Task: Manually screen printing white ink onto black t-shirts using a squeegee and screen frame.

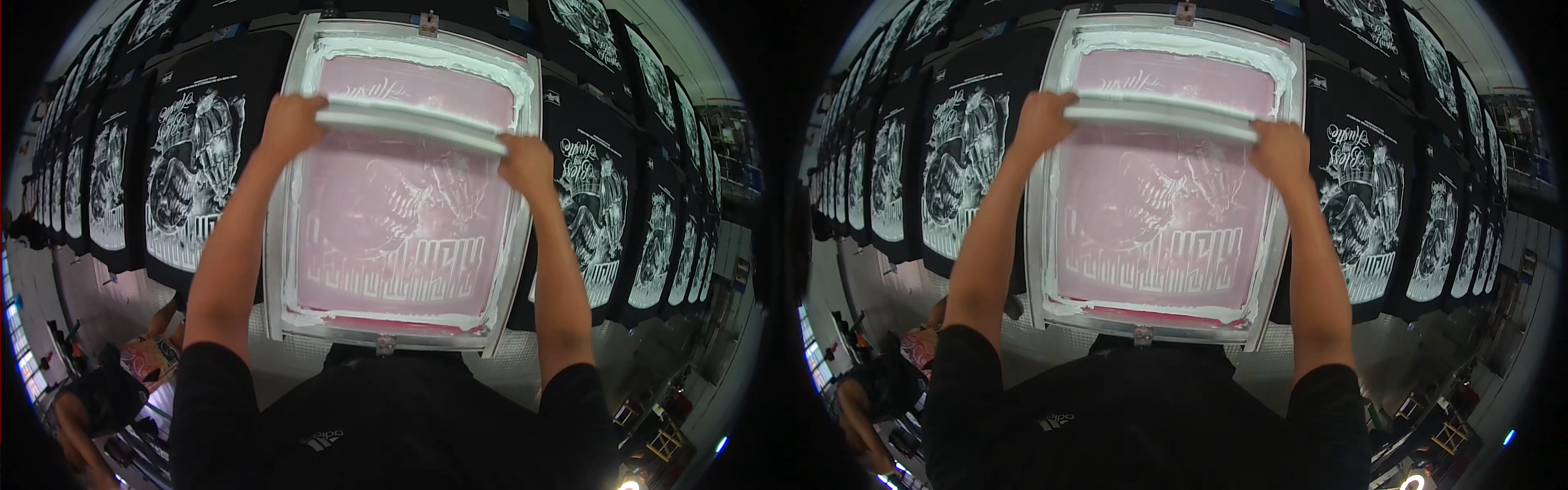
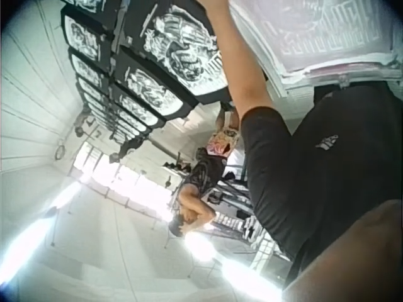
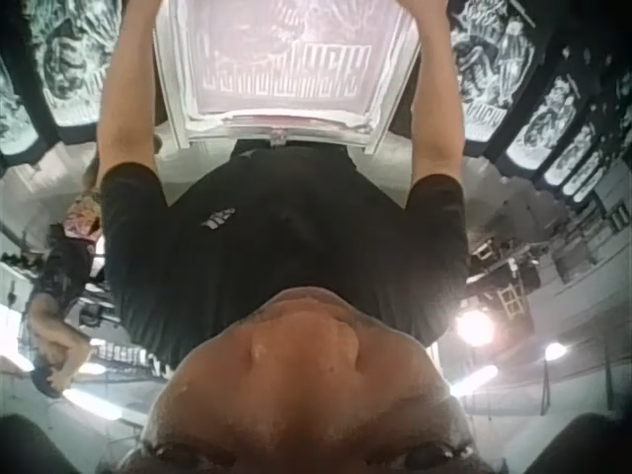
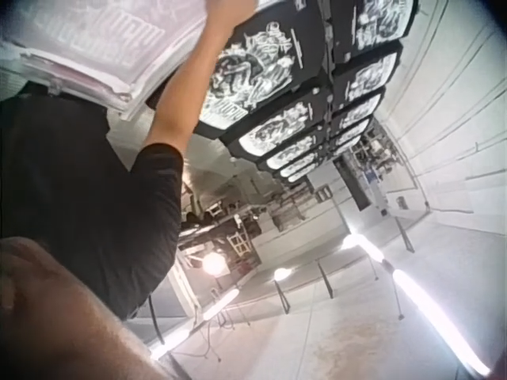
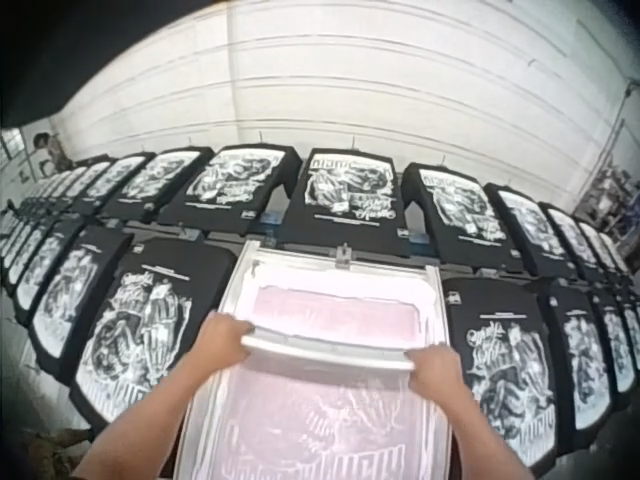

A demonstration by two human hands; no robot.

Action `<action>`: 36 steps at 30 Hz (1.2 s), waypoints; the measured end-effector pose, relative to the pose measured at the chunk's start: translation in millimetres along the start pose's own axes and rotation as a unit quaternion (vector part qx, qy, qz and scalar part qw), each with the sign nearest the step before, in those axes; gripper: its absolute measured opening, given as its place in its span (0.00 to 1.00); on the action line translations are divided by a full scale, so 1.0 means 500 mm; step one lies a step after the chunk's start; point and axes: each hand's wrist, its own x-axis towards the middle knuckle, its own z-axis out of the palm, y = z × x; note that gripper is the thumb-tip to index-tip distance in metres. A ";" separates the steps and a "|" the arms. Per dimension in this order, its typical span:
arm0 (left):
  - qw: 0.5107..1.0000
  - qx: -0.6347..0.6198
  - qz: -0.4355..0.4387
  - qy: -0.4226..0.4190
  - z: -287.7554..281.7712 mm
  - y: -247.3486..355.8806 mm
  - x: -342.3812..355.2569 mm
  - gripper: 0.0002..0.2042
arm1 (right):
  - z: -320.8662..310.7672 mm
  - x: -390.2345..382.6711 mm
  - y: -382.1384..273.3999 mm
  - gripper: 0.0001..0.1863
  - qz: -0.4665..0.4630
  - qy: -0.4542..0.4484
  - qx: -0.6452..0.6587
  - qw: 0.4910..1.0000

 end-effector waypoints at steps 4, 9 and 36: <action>1.000 -0.011 -0.008 0.024 -0.007 -0.056 0.211 0.20 | -0.010 0.229 0.086 0.18 0.013 -0.028 -0.020 0.999; 0.996 0.016 -0.069 -0.051 -0.070 -0.072 0.271 0.25 | -0.052 0.366 0.119 0.31 -0.025 -0.071 0.044 0.996; 0.742 -0.520 -0.267 -0.328 0.107 0.416 -0.773 0.23 | -0.056 0.359 -0.068 0.29 -0.132 -0.113 0.081 0.981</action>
